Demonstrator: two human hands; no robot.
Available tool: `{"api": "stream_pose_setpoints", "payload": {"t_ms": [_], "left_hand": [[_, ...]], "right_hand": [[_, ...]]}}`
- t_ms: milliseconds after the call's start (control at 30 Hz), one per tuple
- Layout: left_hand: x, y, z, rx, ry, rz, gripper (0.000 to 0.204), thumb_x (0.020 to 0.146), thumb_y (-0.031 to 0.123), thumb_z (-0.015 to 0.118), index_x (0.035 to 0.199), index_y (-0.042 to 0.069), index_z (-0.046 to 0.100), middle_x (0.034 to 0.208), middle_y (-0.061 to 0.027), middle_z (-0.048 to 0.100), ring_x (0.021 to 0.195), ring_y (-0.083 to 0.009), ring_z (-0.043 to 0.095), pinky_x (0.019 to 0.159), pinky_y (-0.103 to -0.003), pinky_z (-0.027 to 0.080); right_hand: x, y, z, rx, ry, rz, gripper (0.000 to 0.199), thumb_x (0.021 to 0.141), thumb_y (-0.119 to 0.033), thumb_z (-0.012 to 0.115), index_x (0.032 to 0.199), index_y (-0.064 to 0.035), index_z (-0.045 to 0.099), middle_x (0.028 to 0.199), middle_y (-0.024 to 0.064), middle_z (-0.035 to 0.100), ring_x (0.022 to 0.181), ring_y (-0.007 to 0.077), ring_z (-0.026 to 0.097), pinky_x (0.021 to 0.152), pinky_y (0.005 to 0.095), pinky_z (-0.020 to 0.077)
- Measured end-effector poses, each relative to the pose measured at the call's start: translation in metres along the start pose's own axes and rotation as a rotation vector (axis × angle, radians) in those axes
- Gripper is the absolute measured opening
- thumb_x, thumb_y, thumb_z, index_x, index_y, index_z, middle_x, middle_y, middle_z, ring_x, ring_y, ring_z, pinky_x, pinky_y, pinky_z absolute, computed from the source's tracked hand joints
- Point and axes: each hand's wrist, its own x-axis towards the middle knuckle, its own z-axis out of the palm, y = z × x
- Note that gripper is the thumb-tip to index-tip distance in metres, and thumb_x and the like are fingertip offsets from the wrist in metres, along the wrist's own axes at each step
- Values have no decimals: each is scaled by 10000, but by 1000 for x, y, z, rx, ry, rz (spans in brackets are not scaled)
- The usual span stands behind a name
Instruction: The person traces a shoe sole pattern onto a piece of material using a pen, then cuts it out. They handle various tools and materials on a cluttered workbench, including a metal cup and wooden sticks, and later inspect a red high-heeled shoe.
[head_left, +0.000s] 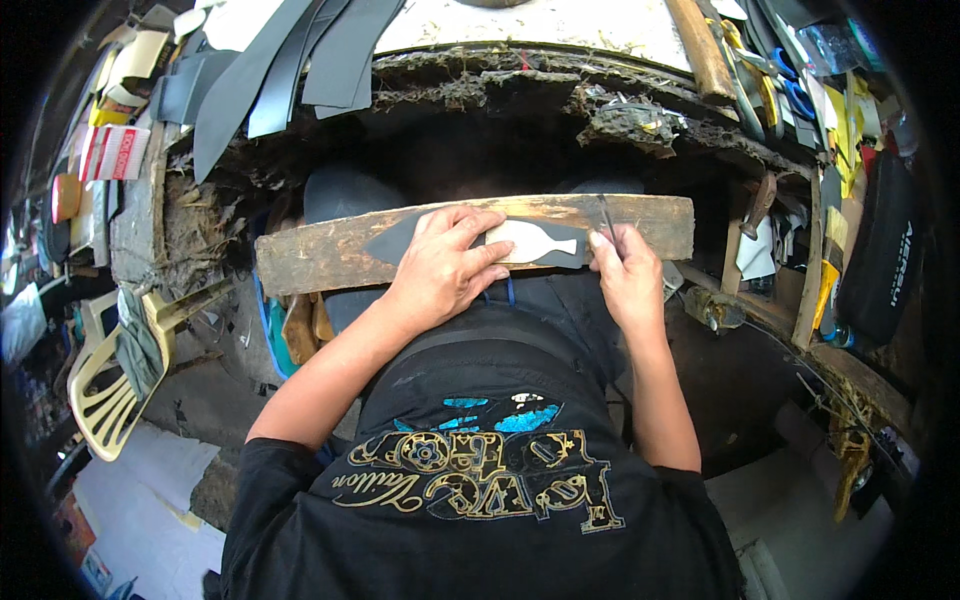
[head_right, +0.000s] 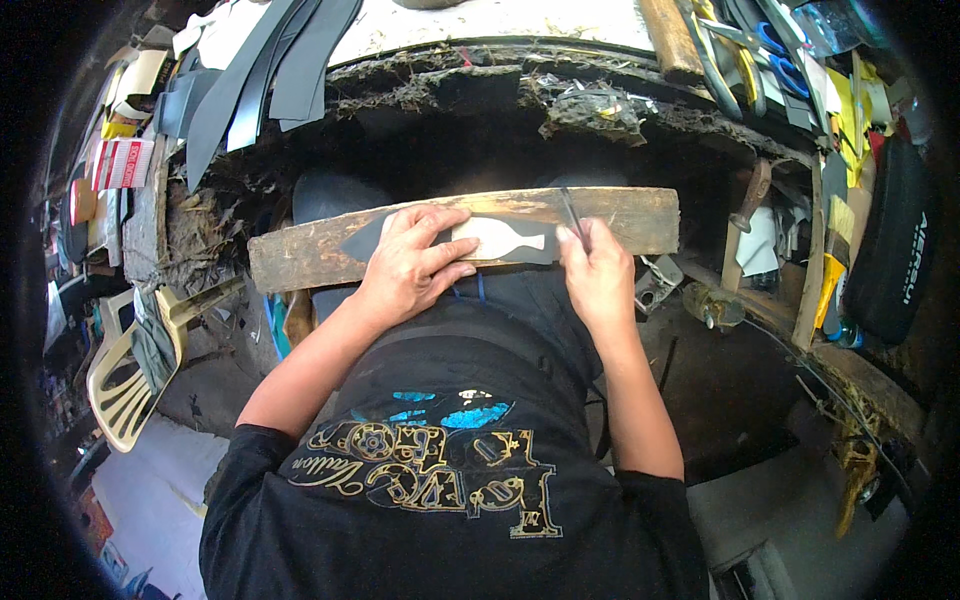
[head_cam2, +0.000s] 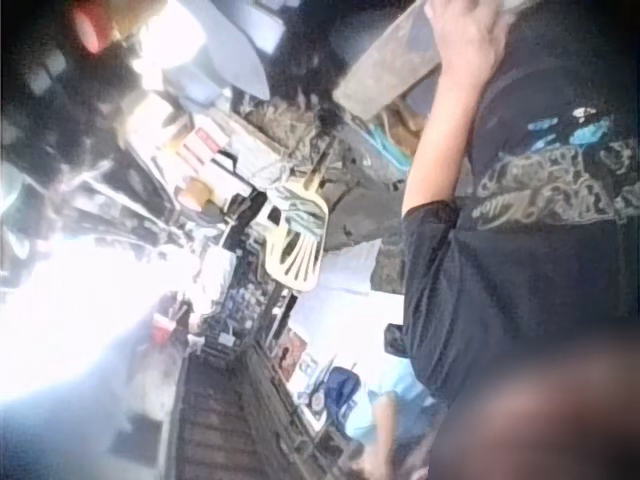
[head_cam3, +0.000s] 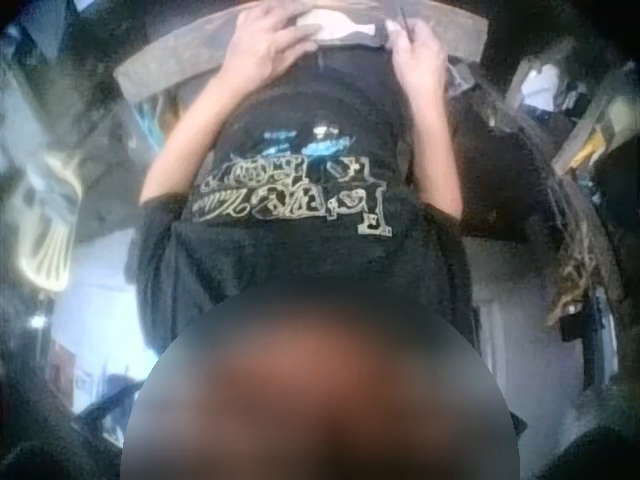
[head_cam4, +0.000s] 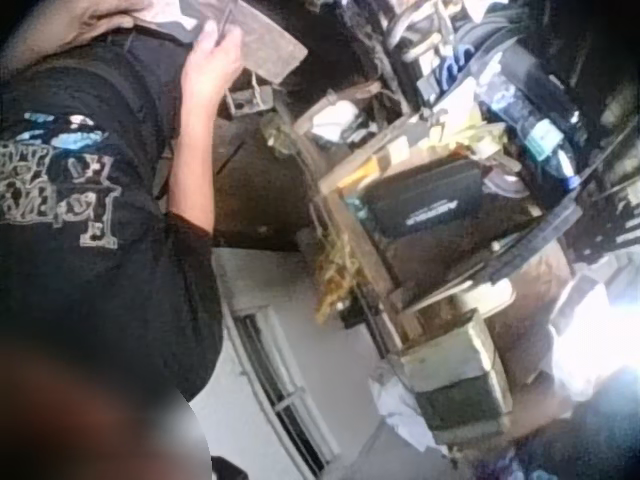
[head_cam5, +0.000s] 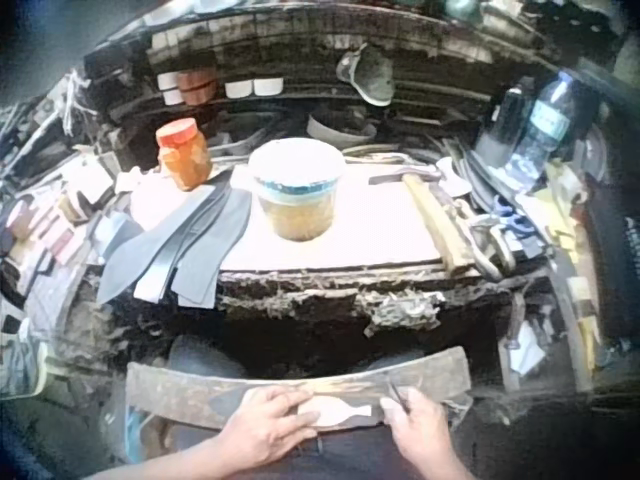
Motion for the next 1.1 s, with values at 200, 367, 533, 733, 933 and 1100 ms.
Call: {"api": "stream_pose_setpoints", "payload": {"t_ms": [200, 367, 533, 733, 933, 1100], "left_hand": [[1, -8, 0, 50, 56, 22, 367, 789, 187, 873, 1134, 102, 779, 1256, -85, 706, 1175, -316, 630, 1010, -481, 485], [4, -16, -10, 112, 113, 35, 544, 757, 145, 891, 1265, 90, 703, 1225, -103, 692, 1125, -320, 647, 974, -481, 490], [8, -15, -7, 95, 112, 30, 755, 756, 118, 917, 1428, 14, 589, 1236, -142, 700, 1158, -347, 650, 1011, -465, 503], [11, -18, -5, 80, 127, 88, 989, 747, 104, 933, 1576, -17, 407, 1230, -149, 709, 1154, -341, 658, 1007, -460, 521], [14, -18, -1, 61, 137, 107, 1084, 748, 110, 937, 1622, -23, 310, 1228, -145, 714, 1129, -339, 666, 987, -463, 533], [14, -19, 0, 60, 129, 116, 1108, 750, 118, 938, 1636, -12, 285, 1239, -142, 717, 1132, -338, 671, 991, -461, 535]], "right_hand": [[-10, 1, 4, 286, -87, 182, 247, 1021, -208, 685, 1112, 10, 756, 830, 48, 725, 674, 93, 628, 623, 257, 518], [7, -5, 7, 381, -181, 122, 293, 1024, -191, 676, 1198, 38, 733, 854, 54, 722, 637, 82, 603, 600, 263, 513], [17, 0, 0, 446, -249, 171, 254, 1039, -217, 665, 1125, 8, 744, 832, 55, 713, 615, 89, 606, 570, 248, 491], [15, 9, -18, 849, -158, 194, 475, 1115, -408, 547, 973, 11, 719, 725, 30, 660, 580, 156, 619, 566, 290, 495], [8, 20, -23, 644, -53, -52, 292, 1091, -272, 626, 1052, -3, 734, 741, 37, 689, 690, 139, 661, 680, 274, 530], [-2, 22, -7, 543, 92, -159, 169, 1052, -54, 642, 1197, -12, 717, 952, 95, 767, 877, 152, 735, 830, 304, 591]]}}
